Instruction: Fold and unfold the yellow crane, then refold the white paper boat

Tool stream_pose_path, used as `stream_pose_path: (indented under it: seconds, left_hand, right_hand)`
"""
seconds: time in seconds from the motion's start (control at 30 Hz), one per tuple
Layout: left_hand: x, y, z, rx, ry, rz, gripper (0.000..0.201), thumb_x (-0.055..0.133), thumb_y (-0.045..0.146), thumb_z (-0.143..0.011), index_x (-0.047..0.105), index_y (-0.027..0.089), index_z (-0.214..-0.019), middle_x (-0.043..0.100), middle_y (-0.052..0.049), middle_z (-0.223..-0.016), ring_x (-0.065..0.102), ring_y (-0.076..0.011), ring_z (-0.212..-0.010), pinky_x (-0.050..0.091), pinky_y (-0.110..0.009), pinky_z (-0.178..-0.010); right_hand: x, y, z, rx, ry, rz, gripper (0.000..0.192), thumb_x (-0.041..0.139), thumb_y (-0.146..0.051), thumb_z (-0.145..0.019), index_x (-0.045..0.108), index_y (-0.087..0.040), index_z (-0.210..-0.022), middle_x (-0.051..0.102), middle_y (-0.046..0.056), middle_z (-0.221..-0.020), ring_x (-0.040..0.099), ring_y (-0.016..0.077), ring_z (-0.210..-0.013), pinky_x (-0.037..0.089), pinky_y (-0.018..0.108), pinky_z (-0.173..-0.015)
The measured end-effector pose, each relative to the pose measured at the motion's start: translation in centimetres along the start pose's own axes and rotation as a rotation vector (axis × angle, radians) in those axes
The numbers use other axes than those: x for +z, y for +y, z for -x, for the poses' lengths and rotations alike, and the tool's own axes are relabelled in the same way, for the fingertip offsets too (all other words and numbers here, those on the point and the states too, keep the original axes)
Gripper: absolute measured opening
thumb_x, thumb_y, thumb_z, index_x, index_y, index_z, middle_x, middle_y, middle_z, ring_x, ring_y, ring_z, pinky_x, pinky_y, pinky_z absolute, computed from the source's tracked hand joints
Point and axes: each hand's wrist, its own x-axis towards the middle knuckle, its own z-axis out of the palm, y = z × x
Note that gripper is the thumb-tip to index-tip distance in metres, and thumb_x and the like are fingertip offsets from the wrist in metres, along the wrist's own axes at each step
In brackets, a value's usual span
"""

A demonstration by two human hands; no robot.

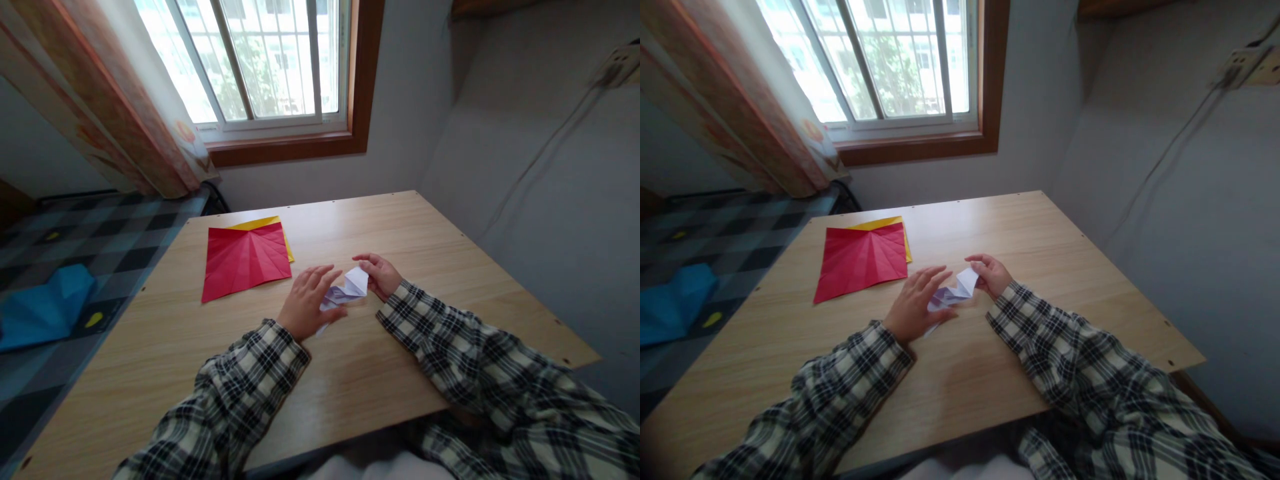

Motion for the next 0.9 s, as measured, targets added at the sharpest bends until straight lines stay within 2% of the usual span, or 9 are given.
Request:
stream_pose_path:
  seconds: [0.07,0.17,0.3,0.43,0.57,0.7,0.8,0.9]
  left_hand:
    - [0.1,-0.1,-0.1,0.003,-0.058,0.015,0.074,0.072,0.052,-0.080,0.044,0.019,-0.140,0.055,-0.013,-0.139,0.048,-0.0298,-0.127,0.032,-0.051,-0.112]
    - [0.1,0.0,-0.3,-0.028,-0.083,0.026,0.054,0.066,0.037,-0.088,0.049,0.019,-0.135,0.065,-0.010,-0.124,0.057,-0.0264,-0.114,0.033,-0.049,-0.111]
    - [-0.2,0.1,-0.5,-0.063,-0.074,0.076,0.027,0.057,0.020,-0.089,0.062,0.020,-0.116,0.069,-0.007,-0.109,0.060,-0.0247,-0.104,0.039,-0.046,-0.104]
    - [-0.3,-0.2,-0.4,-0.202,-0.015,0.254,0.014,0.054,0.023,-0.089,0.065,0.018,-0.095,0.067,-0.008,-0.097,0.060,-0.0236,-0.094,0.046,-0.039,-0.087]
    - [-0.2,-0.2,-0.3,-0.417,0.073,0.674,0.018,0.057,0.034,-0.088,0.062,0.017,-0.093,0.066,-0.006,-0.089,0.060,-0.0199,-0.082,0.048,-0.033,-0.075]
    - [-0.3,0.4,-0.5,-0.597,0.072,1.192,0.031,0.069,0.042,-0.080,0.060,0.014,-0.090,0.065,-0.004,-0.079,0.059,-0.0165,-0.071,0.047,-0.029,-0.068]
    - [-0.4,0.7,-0.6,-0.661,0.029,1.438,0.033,0.075,0.041,-0.075,0.060,0.013,-0.087,0.063,-0.003,-0.071,0.058,-0.0150,-0.065,0.046,-0.027,-0.063]
    - [-0.1,1.0,-0.6,-0.669,-0.047,1.576,0.030,0.074,0.038,-0.076,0.063,0.013,-0.088,0.063,-0.004,-0.069,0.057,-0.0148,-0.063,0.046,-0.027,-0.062]
  right_hand:
    - [0.1,0.0,0.1,0.010,-0.004,-0.040,0.040,0.081,-0.037,-0.068,0.063,-0.020,-0.100,0.060,-0.006,-0.059,0.056,0.0094,-0.050,0.049,0.022,-0.049]
    - [0.4,0.0,0.4,0.048,-0.011,-0.114,0.039,0.078,-0.029,-0.071,0.062,-0.020,-0.105,0.064,-0.005,-0.062,0.061,0.0108,-0.054,0.053,0.024,-0.055]
    - [0.9,-0.3,0.7,0.120,-0.032,-0.183,0.038,0.065,-0.016,-0.076,0.060,-0.021,-0.113,0.066,-0.004,-0.063,0.064,0.0124,-0.057,0.057,0.027,-0.060]
    - [0.7,-0.5,0.7,0.187,-0.063,-0.191,0.029,0.053,-0.009,-0.079,0.061,-0.018,-0.105,0.074,0.003,-0.074,0.071,0.0162,-0.069,0.060,0.035,-0.072]
    - [0.4,-0.5,0.5,0.148,-0.117,-0.155,0.013,0.058,-0.023,-0.086,0.065,-0.016,-0.094,0.076,0.008,-0.084,0.073,0.0187,-0.080,0.059,0.038,-0.082]
    - [0.6,-0.1,0.6,0.095,-0.187,-0.018,0.036,0.073,-0.048,-0.079,0.068,-0.018,-0.096,0.075,0.009,-0.095,0.072,0.0183,-0.084,0.059,0.033,-0.078]
    - [0.8,0.3,0.6,0.068,-0.250,0.085,0.046,0.079,-0.051,-0.072,0.069,-0.019,-0.104,0.073,0.009,-0.099,0.071,0.0159,-0.083,0.058,0.029,-0.075]
    - [1.1,0.5,0.7,0.036,-0.315,0.154,0.047,0.080,-0.048,-0.072,0.068,-0.020,-0.108,0.073,0.007,-0.099,0.069,0.0153,-0.085,0.056,0.027,-0.074]
